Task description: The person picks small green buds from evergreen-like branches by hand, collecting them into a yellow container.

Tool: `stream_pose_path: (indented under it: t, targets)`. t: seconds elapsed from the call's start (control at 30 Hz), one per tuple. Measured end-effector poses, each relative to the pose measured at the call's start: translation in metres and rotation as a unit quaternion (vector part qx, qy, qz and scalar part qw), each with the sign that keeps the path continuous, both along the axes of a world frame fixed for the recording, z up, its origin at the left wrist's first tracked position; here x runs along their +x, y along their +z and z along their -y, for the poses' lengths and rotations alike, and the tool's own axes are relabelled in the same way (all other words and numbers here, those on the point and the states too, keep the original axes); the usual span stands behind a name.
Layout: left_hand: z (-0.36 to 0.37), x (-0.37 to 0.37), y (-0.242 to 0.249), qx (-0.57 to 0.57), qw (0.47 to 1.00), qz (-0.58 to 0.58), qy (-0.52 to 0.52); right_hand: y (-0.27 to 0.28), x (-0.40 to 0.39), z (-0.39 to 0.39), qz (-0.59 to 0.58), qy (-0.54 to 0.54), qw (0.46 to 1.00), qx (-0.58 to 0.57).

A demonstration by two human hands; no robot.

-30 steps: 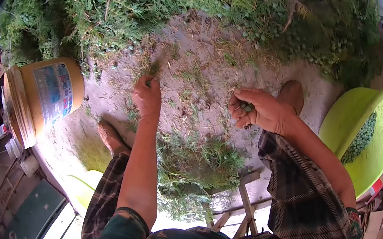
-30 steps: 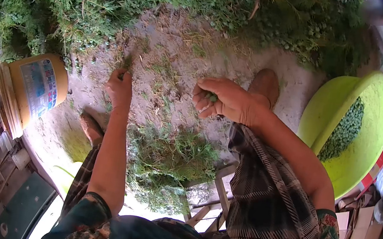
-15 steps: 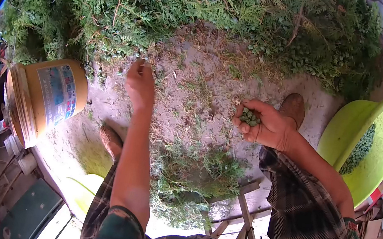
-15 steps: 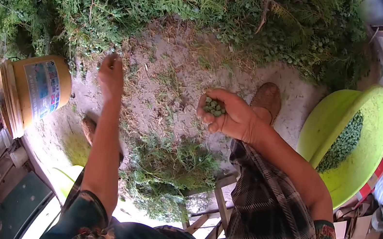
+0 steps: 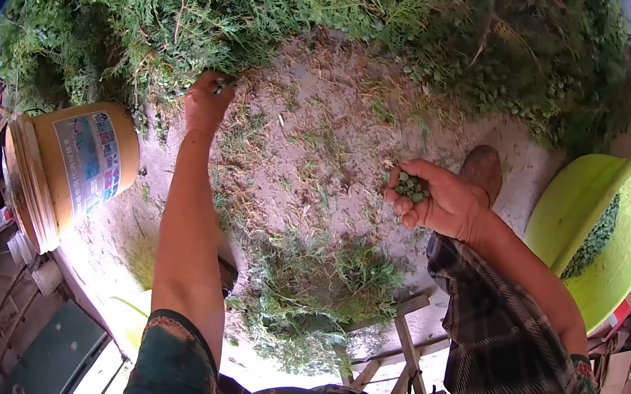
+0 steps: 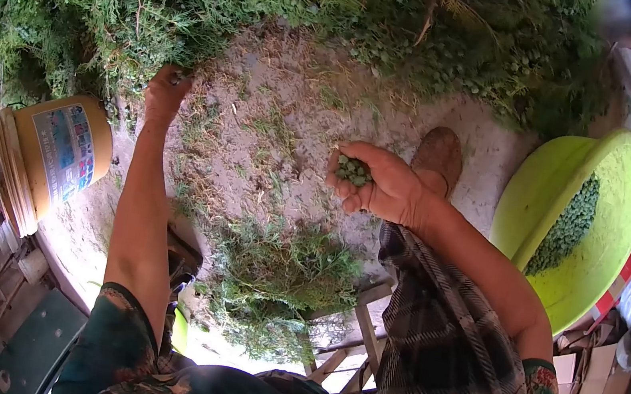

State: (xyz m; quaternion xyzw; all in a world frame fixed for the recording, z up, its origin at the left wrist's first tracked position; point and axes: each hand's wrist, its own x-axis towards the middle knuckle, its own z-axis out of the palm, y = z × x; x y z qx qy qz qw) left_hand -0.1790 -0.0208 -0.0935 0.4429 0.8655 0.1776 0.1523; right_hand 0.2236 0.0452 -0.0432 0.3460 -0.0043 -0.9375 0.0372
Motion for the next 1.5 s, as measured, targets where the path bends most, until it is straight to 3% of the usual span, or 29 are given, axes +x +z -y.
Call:
stream_pose_path:
  t: [0.07,0.13,0.17,0.2,0.23,0.27,0.3,0.33,0.4,0.43,0.63,0.73,0.77,0.8,0.87,0.9,0.93,1.0,1.07,1.13,1.17,1.2,1.23,1.27,1.33,1.43,1.5]
  targets:
    - [0.001,-0.018,-0.012,-0.036,0.993,0.093,0.063,-0.002,0.001,0.000,0.001,-0.002,1.000,0.002]
    - [0.004,-0.023,-0.016,-0.035,0.993,0.088,0.068,-0.001,0.001,0.000,0.001,-0.003,1.000,0.004]
    - [0.005,-0.014,-0.005,0.040,0.956,0.245,0.156,0.000,0.001,-0.001,0.008,-0.001,1.000,0.012]
    - [0.007,-0.004,0.005,0.113,0.881,0.393,0.238,0.001,0.001,-0.001,0.016,0.002,1.000,0.020]
    - [0.009,0.011,0.019,0.111,0.882,0.393,0.236,0.002,0.000,-0.001,0.016,0.000,1.000,0.019]
    - [0.011,0.030,0.034,0.192,0.753,0.583,0.238,0.004,-0.001,-0.001,0.018,-0.001,0.999,0.029]
    - [0.015,0.045,0.044,0.261,0.579,0.738,0.227,0.005,-0.002,-0.002,0.020,-0.002,0.999,0.040]
    - [0.024,0.056,0.043,0.272,0.485,0.818,0.151,0.005,-0.003,-0.002,0.020,-0.004,0.999,0.040]
    - [0.029,0.084,0.047,0.258,0.336,0.901,0.089,0.003,-0.002,-0.002,0.005,-0.014,0.999,0.030]
    - [0.030,0.098,0.052,0.256,0.332,0.904,0.089,0.002,-0.001,-0.002,0.010,-0.016,0.999,0.031]
    - [0.020,0.163,0.090,0.256,0.401,0.857,0.196,0.008,-0.004,-0.007,0.003,-0.039,0.997,0.060]
    - [0.020,0.183,0.098,0.236,0.440,0.854,0.146,0.020,-0.013,-0.008,0.025,-0.066,0.996,0.061]
    - [0.016,0.196,0.105,0.220,0.521,0.818,0.109,0.018,-0.014,-0.009,0.006,-0.066,0.996,0.051]
    - [0.013,0.211,0.114,0.218,0.521,0.818,0.108,0.021,-0.011,-0.008,0.006,-0.068,0.996,0.051]
    - [0.008,0.234,0.136,0.150,0.723,0.674,-0.028,0.029,-0.019,-0.008,0.011,-0.096,0.995,-0.024]
    - [0.005,0.238,0.148,0.146,0.765,0.628,0.008,0.029,-0.021,-0.011,0.000,-0.088,0.996,-0.023]
    - [0.007,0.228,0.147,0.150,0.771,0.618,0.013,0.028,-0.016,-0.012,0.005,-0.081,0.996,-0.019]
    - [0.011,0.198,0.134,0.152,0.853,0.490,0.099,0.021,-0.005,-0.014,0.004,-0.069,0.997,-0.019]
    - [0.024,0.150,0.102,0.157,0.886,0.376,0.219,0.015,-0.001,-0.016,-0.120,-0.105,0.985,-0.064]
    - [0.051,0.081,0.047,0.120,0.944,0.175,0.255,0.029,0.002,-0.019,-0.101,-0.104,0.989,-0.041]
    - [0.061,0.053,0.029,0.133,0.937,0.142,0.290,0.035,0.004,-0.020,-0.113,-0.103,0.988,-0.023]
    - [0.060,0.033,0.027,0.049,0.952,0.050,0.298,0.041,0.005,-0.020,-0.122,-0.102,0.987,-0.007]
    - [0.068,0.006,0.003,0.039,0.954,-0.027,0.297,0.050,0.006,-0.021,-0.117,-0.104,0.987,0.021]
    - [0.068,-0.006,-0.003,0.039,0.953,-0.024,0.299,0.056,0.009,-0.022,-0.114,-0.102,0.988,0.022]
    - [0.068,-0.019,-0.013,-0.027,0.972,-0.138,0.187,0.070,0.024,-0.029,-0.139,-0.078,0.966,0.204]
    - [0.069,-0.027,-0.013,-0.063,0.974,-0.116,0.185,0.132,0.080,-0.045,-0.123,-0.161,0.964,0.173]
    - [0.073,-0.034,-0.012,-0.072,0.976,-0.077,0.191,0.163,0.145,-0.065,-0.267,-0.341,0.873,0.223]
